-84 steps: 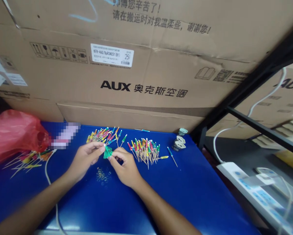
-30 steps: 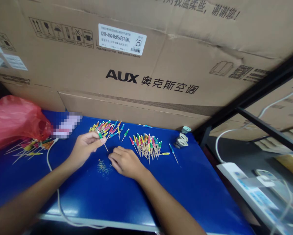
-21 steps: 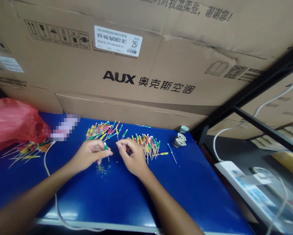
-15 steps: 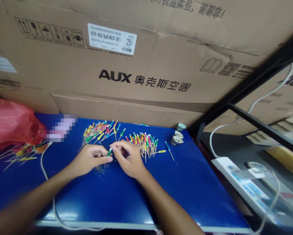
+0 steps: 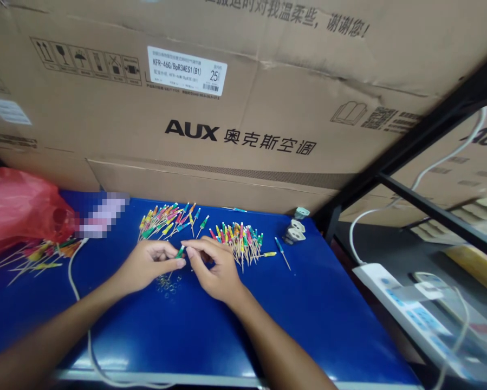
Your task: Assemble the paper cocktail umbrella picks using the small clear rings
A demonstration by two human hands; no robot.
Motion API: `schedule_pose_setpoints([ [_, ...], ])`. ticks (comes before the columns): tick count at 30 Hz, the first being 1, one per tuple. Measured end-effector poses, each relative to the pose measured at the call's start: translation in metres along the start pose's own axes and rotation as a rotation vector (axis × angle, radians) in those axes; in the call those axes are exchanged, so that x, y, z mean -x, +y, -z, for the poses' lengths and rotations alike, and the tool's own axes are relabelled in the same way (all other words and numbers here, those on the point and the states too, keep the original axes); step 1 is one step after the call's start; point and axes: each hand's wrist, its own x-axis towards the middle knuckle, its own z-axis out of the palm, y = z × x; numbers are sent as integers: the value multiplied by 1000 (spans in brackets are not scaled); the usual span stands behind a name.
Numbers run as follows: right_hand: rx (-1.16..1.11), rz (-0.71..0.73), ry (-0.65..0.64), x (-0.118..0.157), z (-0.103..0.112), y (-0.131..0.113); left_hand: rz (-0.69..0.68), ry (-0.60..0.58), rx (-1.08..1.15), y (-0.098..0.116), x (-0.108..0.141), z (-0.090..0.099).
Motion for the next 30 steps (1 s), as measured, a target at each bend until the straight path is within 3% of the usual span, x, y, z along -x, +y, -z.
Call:
schedule_pose_setpoints([
  [4,-30,-72,9,0,-3,0,-3,20,-5,-1,-1,0],
  [10,-302,-303,-56,4,-14,4,4,45,14,-4,0,-1],
  [17,-408,-385,-59,5,-23,8,37,112,182,-2,3,-10],
  [24,-467,-438,107,0,-17,4,82,-55,193,1,3,-11],
  [30,-528,-481,-27,-2,-17,4,66,37,139,4,5,-10],
])
